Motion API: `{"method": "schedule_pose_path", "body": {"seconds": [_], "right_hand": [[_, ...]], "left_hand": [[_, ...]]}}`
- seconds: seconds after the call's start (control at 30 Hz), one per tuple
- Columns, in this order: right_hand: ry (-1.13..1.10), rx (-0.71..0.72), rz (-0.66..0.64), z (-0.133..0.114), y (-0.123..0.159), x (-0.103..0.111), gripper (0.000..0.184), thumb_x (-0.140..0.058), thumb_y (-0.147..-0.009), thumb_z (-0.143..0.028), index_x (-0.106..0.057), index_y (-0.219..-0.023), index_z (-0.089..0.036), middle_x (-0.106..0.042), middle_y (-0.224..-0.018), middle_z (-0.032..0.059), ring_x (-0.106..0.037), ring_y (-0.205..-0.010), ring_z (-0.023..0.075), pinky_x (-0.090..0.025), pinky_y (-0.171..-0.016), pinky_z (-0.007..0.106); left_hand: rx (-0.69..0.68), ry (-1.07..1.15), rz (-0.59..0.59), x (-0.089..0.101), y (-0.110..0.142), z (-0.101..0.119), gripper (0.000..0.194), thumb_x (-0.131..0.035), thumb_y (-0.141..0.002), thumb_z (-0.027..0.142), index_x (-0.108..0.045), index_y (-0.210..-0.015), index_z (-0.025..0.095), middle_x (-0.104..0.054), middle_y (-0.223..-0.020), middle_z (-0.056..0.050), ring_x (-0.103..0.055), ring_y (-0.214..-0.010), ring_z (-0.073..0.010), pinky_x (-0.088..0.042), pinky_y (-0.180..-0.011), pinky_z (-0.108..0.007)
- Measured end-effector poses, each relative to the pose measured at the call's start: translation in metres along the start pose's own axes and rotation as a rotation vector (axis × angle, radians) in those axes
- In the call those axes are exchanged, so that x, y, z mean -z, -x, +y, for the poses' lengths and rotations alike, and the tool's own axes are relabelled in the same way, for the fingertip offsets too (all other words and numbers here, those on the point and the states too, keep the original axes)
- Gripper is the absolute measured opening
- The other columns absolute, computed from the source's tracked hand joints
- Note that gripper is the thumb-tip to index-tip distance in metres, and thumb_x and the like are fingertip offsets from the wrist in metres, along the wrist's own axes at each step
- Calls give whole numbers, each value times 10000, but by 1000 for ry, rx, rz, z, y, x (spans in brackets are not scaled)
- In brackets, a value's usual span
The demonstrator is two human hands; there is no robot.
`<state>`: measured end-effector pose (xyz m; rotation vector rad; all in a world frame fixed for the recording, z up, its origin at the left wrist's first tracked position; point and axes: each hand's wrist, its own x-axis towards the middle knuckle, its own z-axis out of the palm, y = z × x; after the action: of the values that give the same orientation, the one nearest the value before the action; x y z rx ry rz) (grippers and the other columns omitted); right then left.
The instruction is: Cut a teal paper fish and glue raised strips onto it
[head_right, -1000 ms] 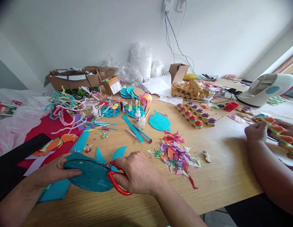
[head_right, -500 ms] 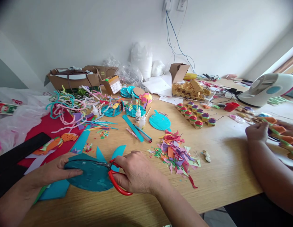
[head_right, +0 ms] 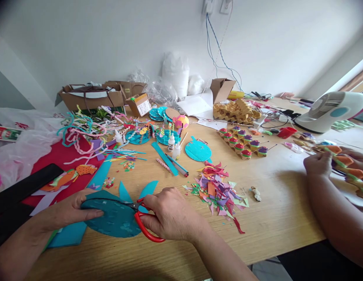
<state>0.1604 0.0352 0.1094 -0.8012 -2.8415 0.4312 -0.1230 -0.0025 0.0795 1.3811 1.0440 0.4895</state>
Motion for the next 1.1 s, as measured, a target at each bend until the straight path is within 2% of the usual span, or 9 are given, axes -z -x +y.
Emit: {"method": "schedule_pose_path", "body": {"seconds": [0.2, 0.47, 0.7, 0.9, 1.1], "right_hand": [[34, 9, 3, 2, 2, -2, 320, -386, -926, -420, -513, -741, -193, -614, -636, 17, -481, -531, 123, -203, -548, 290], [-51, -2, -36, -1, 1, 3, 175, -447, -887, -327, -503, -776, -204, -577, -634, -9, -454, -540, 111, -224, -554, 264], [-108, -42, -29, -1, 3, 4, 221, -443, -890, -352, -476, -734, -200, -529, -608, -20, -406, -529, 102, -215, -539, 254], [-88, -41, -33, -4, 2, 8, 219, -443, -895, -365, -521, -780, -196, -575, -645, -3, -445, -556, 109, -232, -552, 257], [-61, -22, -19, -4, 4, 7, 258, -418, -907, -379, -537, -779, -189, -586, -640, 14, -453, -551, 114, -227, -547, 264]], "left_hand": [[-13, -22, -52, 1, 0, 4, 252, -633, -787, 423, -710, -908, 215, -704, -901, -10, -631, -813, -191, -507, -719, -249], [-25, 3, -78, 1, 2, 3, 245, -635, -794, 417, -703, -926, 222, -696, -886, 5, -613, -790, -174, -500, -705, -248], [-35, -108, -51, 0, 4, 12, 264, -617, -791, 452, -701, -850, 209, -675, -869, -8, -593, -766, -180, -496, -690, -262], [-71, -200, -70, -2, 1, 25, 252, -593, -813, 424, -686, -921, 216, -674, -905, -9, -602, -797, -184, -491, -693, -251], [-120, -233, -108, 0, 0, 26, 257, -573, -834, 416, -679, -934, 205, -684, -942, -22, -618, -836, -193, -494, -733, -258]]}}
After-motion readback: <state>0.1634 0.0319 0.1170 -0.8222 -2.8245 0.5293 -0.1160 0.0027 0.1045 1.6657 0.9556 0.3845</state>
